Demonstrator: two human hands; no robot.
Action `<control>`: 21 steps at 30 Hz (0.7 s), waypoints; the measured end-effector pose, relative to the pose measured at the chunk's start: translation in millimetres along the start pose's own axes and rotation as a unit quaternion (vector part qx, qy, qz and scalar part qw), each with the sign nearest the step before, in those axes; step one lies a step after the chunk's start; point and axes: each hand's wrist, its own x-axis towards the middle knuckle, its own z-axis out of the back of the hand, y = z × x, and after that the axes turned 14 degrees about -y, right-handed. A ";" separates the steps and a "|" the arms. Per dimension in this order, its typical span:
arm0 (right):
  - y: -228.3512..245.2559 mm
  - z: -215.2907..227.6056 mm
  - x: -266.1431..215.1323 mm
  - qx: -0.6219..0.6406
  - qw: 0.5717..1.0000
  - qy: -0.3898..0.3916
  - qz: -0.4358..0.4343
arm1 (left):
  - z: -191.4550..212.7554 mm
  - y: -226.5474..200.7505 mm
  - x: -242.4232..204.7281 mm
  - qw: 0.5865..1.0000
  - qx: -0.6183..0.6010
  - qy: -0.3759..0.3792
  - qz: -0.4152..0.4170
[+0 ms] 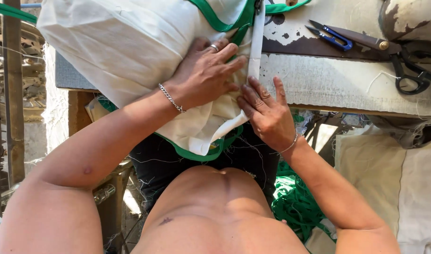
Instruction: A person uses an industrial sewing machine to stitch a white canvas bag with green trim, occasionally using scissors to trim excess thread.
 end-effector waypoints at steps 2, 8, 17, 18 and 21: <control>0.5 -6.7 -2.1 -0.014 1.000 -0.011 -0.007 | 7.1 -1.8 1.5 1.000 0.001 -0.020 0.017; 12.7 -6.5 7.9 -0.018 0.999 0.001 -0.050 | -16.6 11.6 -11.1 0.994 0.035 0.099 0.030; 7.5 2.2 3.4 -0.010 0.998 0.030 -0.061 | -29.5 9.6 -18.2 0.994 0.004 0.077 0.075; 5.2 0.9 5.0 -0.011 0.998 0.031 -0.060 | -26.1 8.8 -16.7 0.994 0.003 0.076 0.074; 9.1 3.5 5.6 -0.011 0.998 0.031 -0.058 | -24.3 3.9 -17.4 0.993 -0.003 0.070 0.094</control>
